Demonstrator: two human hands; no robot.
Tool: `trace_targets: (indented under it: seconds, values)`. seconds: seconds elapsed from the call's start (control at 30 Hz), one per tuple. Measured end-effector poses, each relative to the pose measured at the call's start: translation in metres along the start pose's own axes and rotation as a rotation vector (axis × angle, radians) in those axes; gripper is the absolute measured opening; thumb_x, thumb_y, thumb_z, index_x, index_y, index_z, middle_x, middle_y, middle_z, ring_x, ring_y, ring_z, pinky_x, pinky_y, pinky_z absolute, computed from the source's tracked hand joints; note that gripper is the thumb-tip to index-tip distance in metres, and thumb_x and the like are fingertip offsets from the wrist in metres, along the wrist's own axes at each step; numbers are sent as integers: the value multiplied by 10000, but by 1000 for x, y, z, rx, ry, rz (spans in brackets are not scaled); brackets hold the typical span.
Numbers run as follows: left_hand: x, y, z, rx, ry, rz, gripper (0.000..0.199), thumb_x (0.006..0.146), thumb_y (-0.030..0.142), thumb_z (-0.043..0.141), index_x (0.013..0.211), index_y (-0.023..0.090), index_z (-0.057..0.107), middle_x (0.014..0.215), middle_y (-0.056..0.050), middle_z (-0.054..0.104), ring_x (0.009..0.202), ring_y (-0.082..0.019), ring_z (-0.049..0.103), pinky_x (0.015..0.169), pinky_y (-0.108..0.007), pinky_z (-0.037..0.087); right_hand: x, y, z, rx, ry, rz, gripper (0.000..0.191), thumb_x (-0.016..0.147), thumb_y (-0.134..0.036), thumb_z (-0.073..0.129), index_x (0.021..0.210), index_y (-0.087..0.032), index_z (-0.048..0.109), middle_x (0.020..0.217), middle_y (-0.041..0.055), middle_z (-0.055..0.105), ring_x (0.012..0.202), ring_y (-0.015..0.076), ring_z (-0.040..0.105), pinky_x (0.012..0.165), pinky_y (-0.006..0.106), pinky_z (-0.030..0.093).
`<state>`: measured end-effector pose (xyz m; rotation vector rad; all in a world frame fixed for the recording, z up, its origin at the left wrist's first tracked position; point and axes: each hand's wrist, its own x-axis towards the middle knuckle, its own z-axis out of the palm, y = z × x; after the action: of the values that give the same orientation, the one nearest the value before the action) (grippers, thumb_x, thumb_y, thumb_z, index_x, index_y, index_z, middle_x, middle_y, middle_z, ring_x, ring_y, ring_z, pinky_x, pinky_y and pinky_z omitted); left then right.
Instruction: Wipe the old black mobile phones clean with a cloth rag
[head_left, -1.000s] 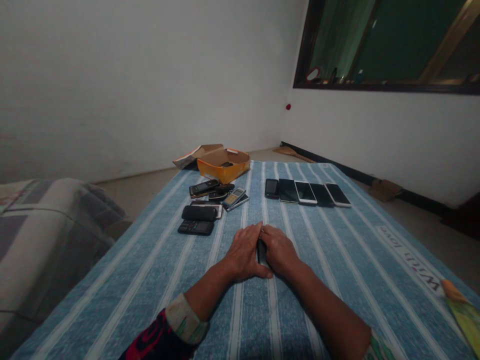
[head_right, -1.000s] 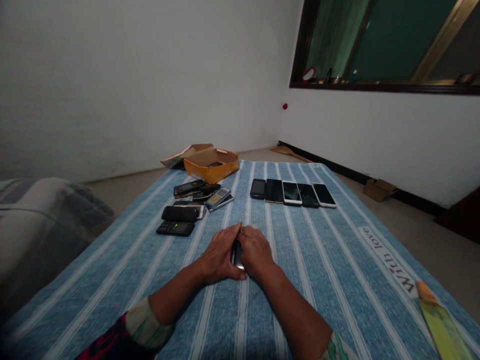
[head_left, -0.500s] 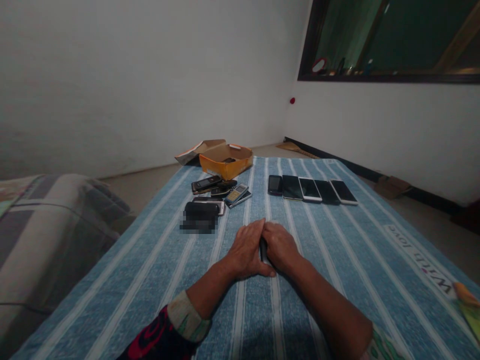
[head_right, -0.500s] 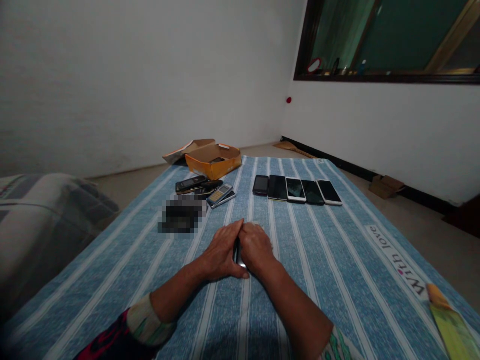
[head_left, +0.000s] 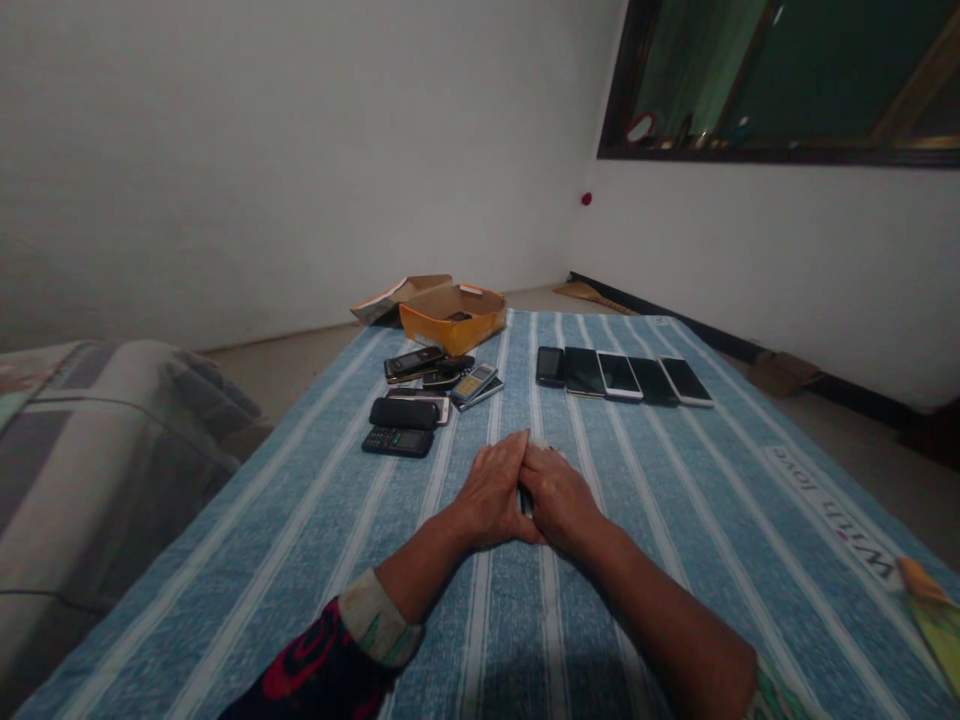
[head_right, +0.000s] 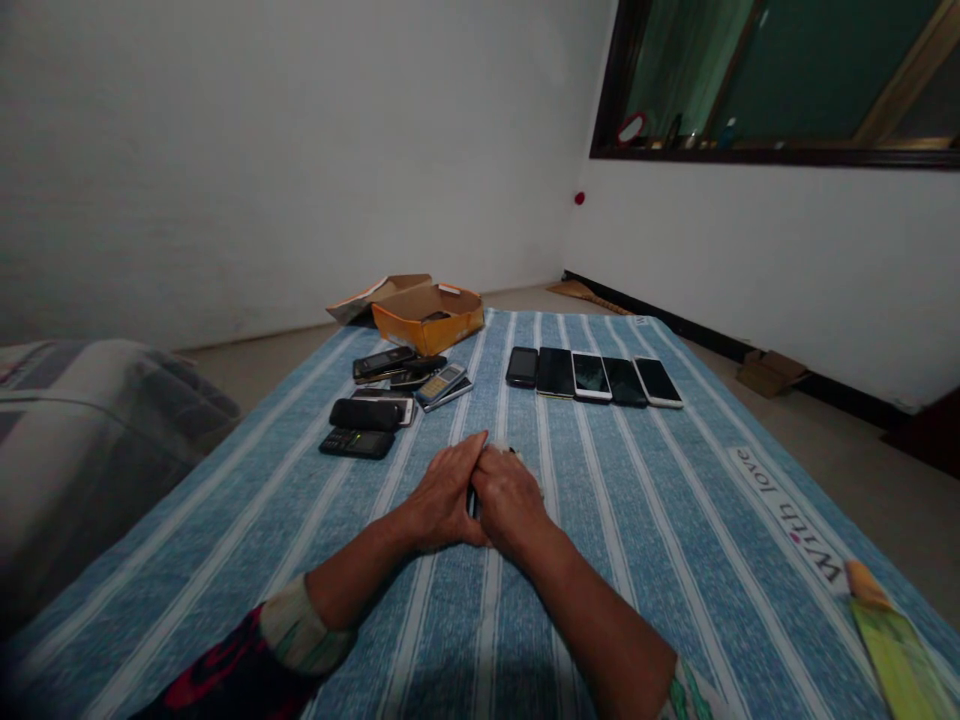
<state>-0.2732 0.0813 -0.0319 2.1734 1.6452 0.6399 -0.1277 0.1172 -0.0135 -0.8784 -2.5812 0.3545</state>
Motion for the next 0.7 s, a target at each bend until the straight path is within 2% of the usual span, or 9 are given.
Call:
trace_targets:
  seconds: [0.2,0.43,0.6,0.7]
  values:
    - [0,1,-1,-19,2,-2,1382,441,568,870,1522,156,113,1504,-248,341,1398,-435,303,1132,-627,199,6,5,2,-27,-34,88,344,938,-164,466,1243,-167,624,1160,102,651,1099,221,553,977,341,393]
    - [-1,4,-1,19,3,0,1270,521,495,847,1512,115,149,1467,-237,396,1382,-412,338,1146,-600,197,-17,1,6,-8,-2,8,508,843,-179,613,1345,-193,531,1270,121,568,1166,257,490,992,403,388]
    - [1,5,-3,26,-15,-6,1311,468,583,848,1504,120,191,1477,-247,384,1387,-426,323,1144,-599,201,-12,5,2,-36,-18,93,440,916,-163,504,1352,-218,522,1224,99,596,1141,230,513,976,368,404]
    - [1,4,-2,51,-33,-9,1280,480,564,844,1503,139,203,1480,-240,386,1382,-438,328,1134,-616,205,-15,5,3,-68,-1,91,473,903,-167,522,1374,-199,498,1255,115,582,1172,243,508,981,373,412]
